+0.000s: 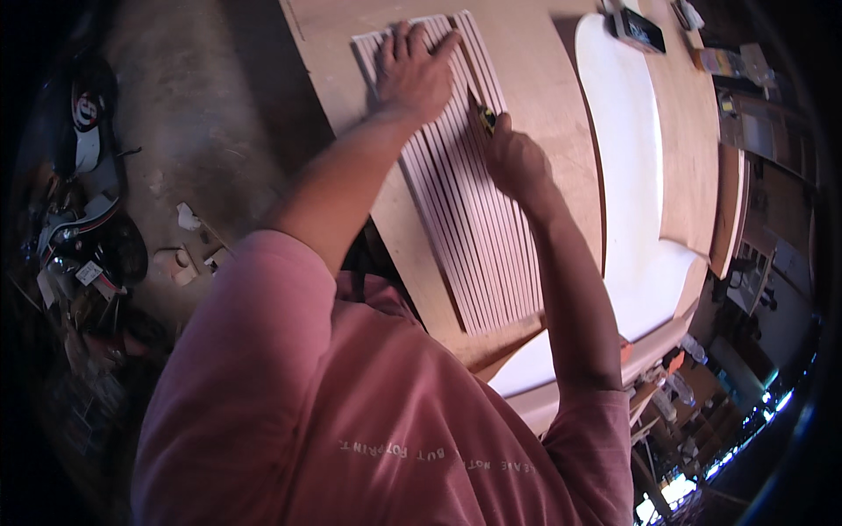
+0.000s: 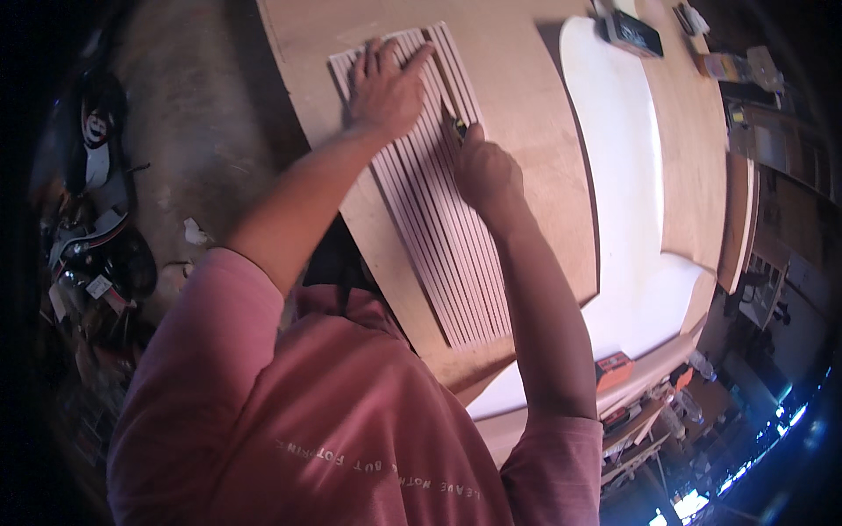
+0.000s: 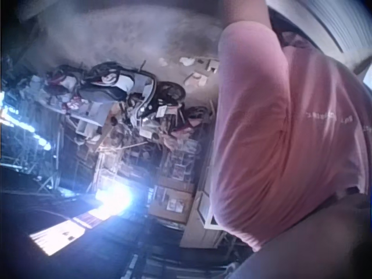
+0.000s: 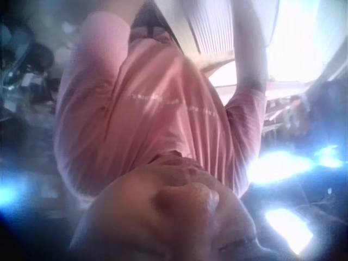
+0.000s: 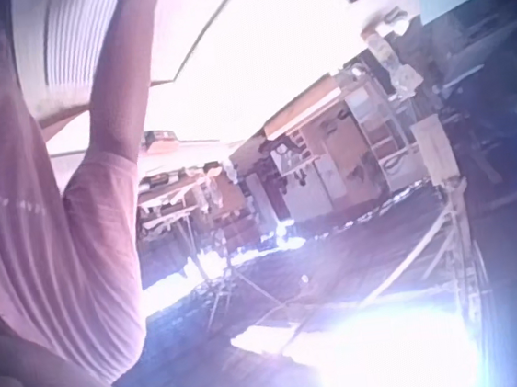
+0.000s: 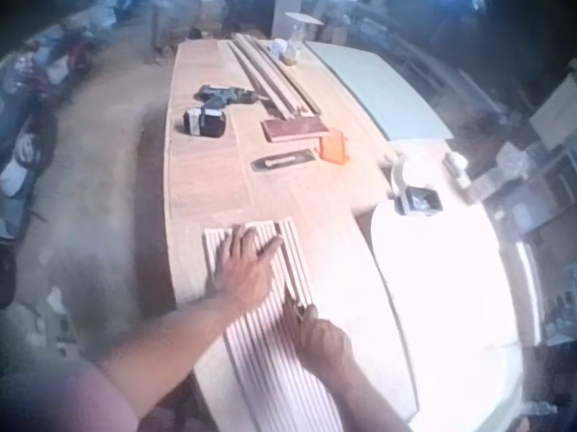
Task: The person uses a utility knife to cut through thin wooden slats on a workbench, separating and then stacking the pieces.
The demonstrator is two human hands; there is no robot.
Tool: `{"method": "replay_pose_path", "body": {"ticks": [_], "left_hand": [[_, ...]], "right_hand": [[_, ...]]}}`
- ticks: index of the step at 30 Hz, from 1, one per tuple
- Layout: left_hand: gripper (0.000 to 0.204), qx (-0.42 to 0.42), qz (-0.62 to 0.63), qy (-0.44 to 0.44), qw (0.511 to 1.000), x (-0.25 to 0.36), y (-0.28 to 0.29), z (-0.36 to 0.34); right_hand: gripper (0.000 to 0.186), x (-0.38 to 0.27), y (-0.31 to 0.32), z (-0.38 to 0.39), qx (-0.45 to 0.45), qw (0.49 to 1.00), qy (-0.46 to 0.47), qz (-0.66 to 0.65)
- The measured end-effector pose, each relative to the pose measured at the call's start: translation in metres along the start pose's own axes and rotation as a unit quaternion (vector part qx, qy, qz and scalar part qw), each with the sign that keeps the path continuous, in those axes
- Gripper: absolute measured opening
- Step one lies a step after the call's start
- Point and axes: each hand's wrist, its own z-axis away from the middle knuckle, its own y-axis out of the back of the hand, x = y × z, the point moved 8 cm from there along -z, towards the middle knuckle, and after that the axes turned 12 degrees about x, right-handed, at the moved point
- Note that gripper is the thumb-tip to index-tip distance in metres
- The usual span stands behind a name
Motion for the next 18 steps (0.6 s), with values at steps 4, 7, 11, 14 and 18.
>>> {"method": "replay_pose_path", "body": {"ticks": [4,7,11,14,18], "left_hand": [[0.067,0.021,-0.078,-0.040,0.996,-0.004,-0.009,0.004],[0.055,0.003,-0.010,-0.003,1.000,0.005,0.014,-0.005],[0.054,0.029,0.002,0.000,1.000,0.009,0.015,-0.004],[0.054,0.038,-0.004,-0.006,0.999,0.013,0.015,-0.001],[0.055,0.043,-0.001,-0.012,0.999,0.012,0.010,0.001]], "right_hand": [[0.021,0.018,0.028,0.102,-0.153,0.972,-0.167,-0.067],[0.019,0.025,0.053,0.191,-0.205,0.958,-0.196,-0.046],[0.019,0.035,0.080,0.298,-0.283,0.922,-0.263,-0.013],[0.020,0.038,0.103,0.366,-0.303,0.906,-0.296,-0.006],[0.027,0.045,0.104,0.436,-0.374,0.861,-0.343,0.005]]}}
